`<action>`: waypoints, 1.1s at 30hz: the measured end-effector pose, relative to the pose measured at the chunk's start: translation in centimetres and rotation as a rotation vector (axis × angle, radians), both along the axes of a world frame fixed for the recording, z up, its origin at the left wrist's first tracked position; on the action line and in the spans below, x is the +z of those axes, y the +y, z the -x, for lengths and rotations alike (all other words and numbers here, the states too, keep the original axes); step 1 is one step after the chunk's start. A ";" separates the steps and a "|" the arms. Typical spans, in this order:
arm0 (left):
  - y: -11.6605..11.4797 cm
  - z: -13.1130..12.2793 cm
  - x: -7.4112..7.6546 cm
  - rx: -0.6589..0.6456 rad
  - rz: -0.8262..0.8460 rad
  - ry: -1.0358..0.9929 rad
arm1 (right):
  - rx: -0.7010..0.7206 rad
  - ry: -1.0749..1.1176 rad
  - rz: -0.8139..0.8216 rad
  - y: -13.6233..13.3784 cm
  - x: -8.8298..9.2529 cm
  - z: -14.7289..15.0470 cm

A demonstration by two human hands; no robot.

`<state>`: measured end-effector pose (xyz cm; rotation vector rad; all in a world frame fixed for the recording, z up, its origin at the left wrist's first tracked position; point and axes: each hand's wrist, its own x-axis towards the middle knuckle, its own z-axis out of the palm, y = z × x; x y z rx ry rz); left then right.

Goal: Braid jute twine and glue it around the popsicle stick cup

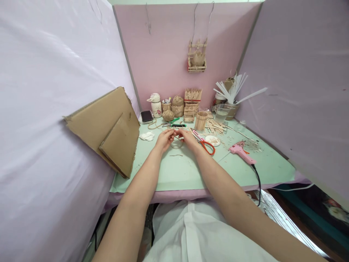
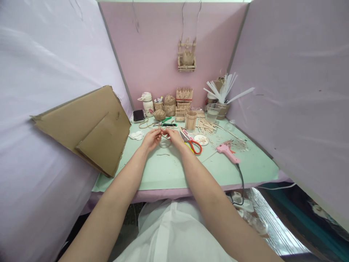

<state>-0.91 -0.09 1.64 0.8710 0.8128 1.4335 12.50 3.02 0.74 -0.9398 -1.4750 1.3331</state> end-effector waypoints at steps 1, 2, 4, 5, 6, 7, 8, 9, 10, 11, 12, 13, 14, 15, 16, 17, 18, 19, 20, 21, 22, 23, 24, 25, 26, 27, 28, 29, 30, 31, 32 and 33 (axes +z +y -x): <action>-0.1 -0.1 -0.1 -0.029 0.000 0.037 | 0.010 0.028 0.025 0.1 0.0 0.0; -0.1 -0.2 -0.1 -0.057 0.000 0.073 | 0.027 0.052 0.043 0.1 -0.1 0.0; -0.2 -0.4 -0.2 -0.100 -0.006 0.140 | 0.066 0.091 0.060 0.3 -0.3 0.0; -0.3 -0.5 -0.3 -0.111 -0.010 0.170 | 0.075 0.106 0.060 0.3 -0.4 0.1; -0.3 -0.6 -0.3 -0.114 -0.012 0.196 | 0.073 0.119 0.054 0.4 -0.5 0.1; -0.3 -0.6 -0.4 -0.110 -0.014 0.218 | 0.057 0.131 0.046 0.4 -0.5 0.1; -0.4 -0.6 -0.5 -0.106 -0.012 0.238 | 0.027 0.142 0.039 0.5 -0.6 0.0; -0.4 -0.7 -0.5 -0.106 -0.007 0.254 | -0.016 0.156 0.032 0.7 -0.6 0.0; -0.4 -0.7 -0.6 -0.110 -0.001 0.267 | -0.069 0.171 0.028 0.8 -0.6 -0.1; -0.4 -0.7 -0.7 -0.121 0.005 0.277 | -0.127 0.189 0.028 1.0 -0.7 -0.2; -0.5 -0.7 -0.7 -0.136 0.010 0.285 | -0.183 0.209 0.031 1.1 -0.7 -0.3; -0.5 -0.8 -0.8 -0.153 0.011 0.293 | -0.231 0.230 0.039 1.3 -0.8 -0.4; -0.6 -0.8 -0.8 -0.171 0.010 0.300 | -0.266 0.249 0.051 1.5 -0.9 -0.5; -0.6 -0.8 -0.8 -0.187 0.007 0.306 | -0.286 0.262 0.062 1.6 -1.0 -0.6; -0.7 -0.9 -0.8 -0.202 0.003 0.310 | -0.297 0.268 0.070 1.8 -1.1 -0.6; -0.7 -0.9 -0.7 -0.212 0.001 0.311 | -0.304 0.266 0.071 1.9 -1.1 -0.6; -0.8 -1.0 -0.7 -0.218 0.001 0.309 | -0.310 0.259 0.068 1.9 -1.2 -0.6; -0.9 -1.0 -0.6 -0.223 0.003 0.307 | -0.317 0.251 0.063 2.0 -1.3 -0.7; -0.9 -1.0 -0.5 -0.226 0.005 0.305 | -0.322 0.244 0.061 2.0 -1.4 -0.7; -1.0 -1.0 -0.5 -0.227 0.005 0.301 | -0.325 0.240 0.063 2.0 -1.4 -0.6; -1.0 -1.0 -0.4 -0.228 0.004 0.298 | -0.328 0.239 0.069 2.0 -1.4 -0.7; -1.0 -1.0 -0.3 -0.228 0.002 0.296 | -0.329 0.239 0.073 2.0 -1.4 -0.7; -1.1 -1.0 -0.2 -0.231 0.000 0.296 | -0.334 0.237 0.073 2.0 -1.4 -0.7; -1.1 -1.0 -0.2 -0.237 -0.001 0.297 | -0.343 0.233 0.067 2.0 -1.5 -0.7; -1.2 -1.0 -0.1 -0.247 0.002 0.301 | -0.358 0.229 0.060 2.0 -1.5 -0.7; -1.2 -1.1 -0.1 -0.259 0.007 0.307 | -0.376 0.223 0.052 2.1 -1.5 -0.8; -1.2 -1.1 -0.1 -0.270 0.012 0.314 | -0.392 0.212 0.051 2.1 -1.6 -0.8; -1.2 -1.1 -0.1 -0.275 0.015 0.318 | -0.403 0.194 0.056 2.1 -1.6 -0.8; -1.1 -1.1 -0.1 -0.268 0.011 0.317 | -0.406 0.166 0.067 2.2 -1.7 -0.8; -1.0 -1.1 -0.1 -0.247 0.003 0.309 | -0.406 0.123 0.078 2.2 -1.8 -0.8; -0.9 -1.1 -0.1 -0.213 -0.013 0.297 | -0.406 0.067 0.080 2.3 -1.9 -0.8; -0.7 -1.0 -0.2 -0.166 -0.033 0.282 | -0.409 0.000 0.069 2.3 -1.9 -0.7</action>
